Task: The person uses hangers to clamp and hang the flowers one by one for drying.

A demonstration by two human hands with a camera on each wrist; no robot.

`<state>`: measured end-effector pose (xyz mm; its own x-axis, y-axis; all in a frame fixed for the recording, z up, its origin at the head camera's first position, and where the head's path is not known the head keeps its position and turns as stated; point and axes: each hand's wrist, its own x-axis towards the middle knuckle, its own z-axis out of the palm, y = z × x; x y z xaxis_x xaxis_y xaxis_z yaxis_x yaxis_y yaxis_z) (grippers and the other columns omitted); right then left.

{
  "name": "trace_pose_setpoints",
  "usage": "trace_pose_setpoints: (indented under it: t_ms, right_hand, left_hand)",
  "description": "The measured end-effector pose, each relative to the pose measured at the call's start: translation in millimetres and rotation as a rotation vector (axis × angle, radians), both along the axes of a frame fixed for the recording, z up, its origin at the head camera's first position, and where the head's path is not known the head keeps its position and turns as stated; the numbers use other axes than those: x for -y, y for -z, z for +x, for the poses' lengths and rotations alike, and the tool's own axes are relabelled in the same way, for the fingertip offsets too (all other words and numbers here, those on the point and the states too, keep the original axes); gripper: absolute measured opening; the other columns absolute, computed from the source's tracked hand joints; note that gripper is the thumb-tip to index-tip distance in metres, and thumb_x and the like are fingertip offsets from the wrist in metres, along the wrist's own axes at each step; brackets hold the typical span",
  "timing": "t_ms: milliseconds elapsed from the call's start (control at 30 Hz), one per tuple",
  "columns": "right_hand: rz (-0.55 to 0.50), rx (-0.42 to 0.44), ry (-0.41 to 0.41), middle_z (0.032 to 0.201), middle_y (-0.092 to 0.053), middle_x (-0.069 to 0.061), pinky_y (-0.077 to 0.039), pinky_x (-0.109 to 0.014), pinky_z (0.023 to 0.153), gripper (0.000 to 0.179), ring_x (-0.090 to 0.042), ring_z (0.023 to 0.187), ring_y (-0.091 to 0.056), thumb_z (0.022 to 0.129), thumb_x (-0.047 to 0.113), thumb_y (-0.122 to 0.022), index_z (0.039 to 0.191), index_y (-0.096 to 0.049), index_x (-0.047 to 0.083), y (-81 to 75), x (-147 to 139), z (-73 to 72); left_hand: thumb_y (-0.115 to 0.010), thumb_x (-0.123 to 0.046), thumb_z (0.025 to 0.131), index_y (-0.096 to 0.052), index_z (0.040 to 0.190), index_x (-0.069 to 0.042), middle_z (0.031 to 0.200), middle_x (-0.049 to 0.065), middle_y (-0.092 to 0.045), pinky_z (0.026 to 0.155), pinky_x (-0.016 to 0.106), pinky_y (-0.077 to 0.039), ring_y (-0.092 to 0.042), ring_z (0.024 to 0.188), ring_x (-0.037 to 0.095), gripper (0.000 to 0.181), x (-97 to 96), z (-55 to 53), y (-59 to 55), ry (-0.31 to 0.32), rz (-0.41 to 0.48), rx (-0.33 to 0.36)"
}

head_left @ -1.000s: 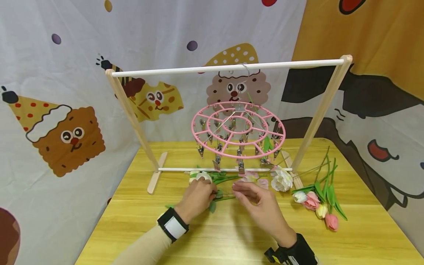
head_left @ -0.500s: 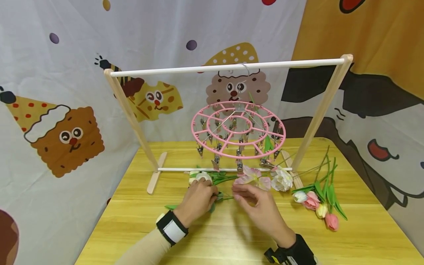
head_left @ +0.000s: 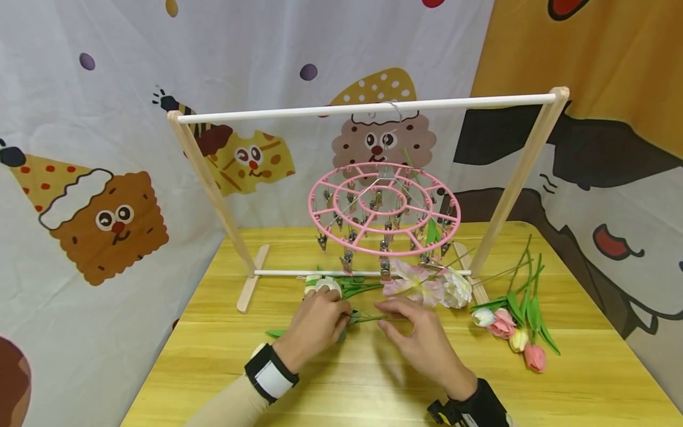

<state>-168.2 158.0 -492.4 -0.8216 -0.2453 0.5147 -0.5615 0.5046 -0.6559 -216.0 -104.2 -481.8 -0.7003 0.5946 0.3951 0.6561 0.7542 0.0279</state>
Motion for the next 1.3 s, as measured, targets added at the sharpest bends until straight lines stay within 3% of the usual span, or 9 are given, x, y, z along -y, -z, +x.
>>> trace_pose_setpoints:
  t_ms: [233,433,533,767,900,1033,1200,1300]
  right_hand:
    - [0.033,0.000,0.029,0.133,-0.086,0.003,-0.072,-0.043,0.095,0.041,-0.026,0.112,-0.083,0.099,0.004,-0.092,0.135,-0.085,0.022,5.0,-1.7,0.7]
    - [0.060,-0.022,0.063,0.131,-0.087,0.004,-0.070,-0.054,0.103,0.040,-0.019,0.113,-0.084,0.097,0.004,-0.094,0.132,-0.086,0.021,6.1,-4.6,3.1]
    - [0.059,-0.043,0.075,0.130,-0.087,0.002,-0.070,-0.054,0.107,0.039,-0.019,0.115,-0.084,0.096,0.002,-0.095,0.129,-0.086,0.019,5.3,-6.3,4.0]
    - [0.031,-0.111,0.113,0.120,-0.089,0.003,-0.073,-0.042,0.090,0.040,-0.015,0.104,-0.084,0.090,-0.003,-0.098,0.121,-0.087,0.019,2.4,-11.8,5.8]
    - [-0.033,-0.110,0.114,0.110,-0.087,0.008,-0.071,-0.031,0.079,0.039,-0.006,0.092,-0.079,0.090,-0.006,-0.097,0.119,-0.088,0.019,-0.1,-15.5,7.6]
    - [-0.135,-0.084,0.100,0.106,-0.085,0.006,-0.068,-0.019,0.081,0.033,-0.002,0.093,-0.078,0.094,-0.005,-0.094,0.117,-0.088,0.017,-4.0,-18.5,9.4]
    - [-0.324,-0.017,0.020,0.110,-0.086,-0.007,-0.070,-0.022,0.089,0.028,-0.007,0.098,-0.083,0.098,-0.011,-0.087,0.118,-0.086,0.010,-10.5,-20.4,10.8]
    - [-0.422,0.032,-0.009,0.113,-0.086,-0.003,-0.071,-0.024,0.087,0.029,-0.008,0.098,-0.084,0.100,-0.014,-0.083,0.121,-0.085,0.005,-13.9,-21.9,12.4]
  left_hand:
    - [-0.099,-0.018,0.095,-0.089,0.098,-0.025,0.094,-0.006,-0.078,0.072,0.027,-0.045,-0.067,0.087,0.016,0.012,2.8,6.2,-4.2,0.015,0.064,-0.017]
    - [-0.098,-0.019,0.097,-0.090,0.101,-0.024,0.095,-0.006,-0.078,0.074,0.027,-0.047,-0.067,0.088,0.015,0.010,5.7,11.2,-7.7,0.025,0.109,-0.023]
    - [-0.098,-0.020,0.097,-0.091,0.101,-0.023,0.094,-0.007,-0.078,0.074,0.027,-0.047,-0.067,0.088,0.015,0.009,6.9,13.3,-10.5,0.028,0.123,-0.025]
    - [-0.099,-0.021,0.096,-0.091,0.103,-0.022,0.094,-0.007,-0.078,0.076,0.029,-0.052,-0.067,0.088,0.014,0.010,9.9,15.8,-19.2,0.043,0.170,-0.028]
    - [-0.099,-0.019,0.096,-0.091,0.104,-0.021,0.095,-0.007,-0.079,0.078,0.031,-0.057,-0.070,0.091,0.013,0.012,11.0,17.3,-24.1,0.058,0.217,-0.008]
    - [-0.099,-0.018,0.096,-0.091,0.106,-0.021,0.097,-0.007,-0.080,0.079,0.032,-0.059,-0.072,0.091,0.012,0.012,10.8,18.6,-28.1,0.072,0.261,0.007]
    - [-0.097,-0.017,0.098,-0.090,0.105,-0.020,0.097,-0.006,-0.079,0.079,0.031,-0.061,-0.072,0.087,0.012,0.010,9.3,18.6,-31.9,0.104,0.318,0.011]
    - [-0.096,-0.016,0.099,-0.090,0.105,-0.019,0.097,-0.005,-0.079,0.077,0.029,-0.061,-0.072,0.085,0.014,0.009,8.2,18.8,-34.1,0.131,0.356,0.009]
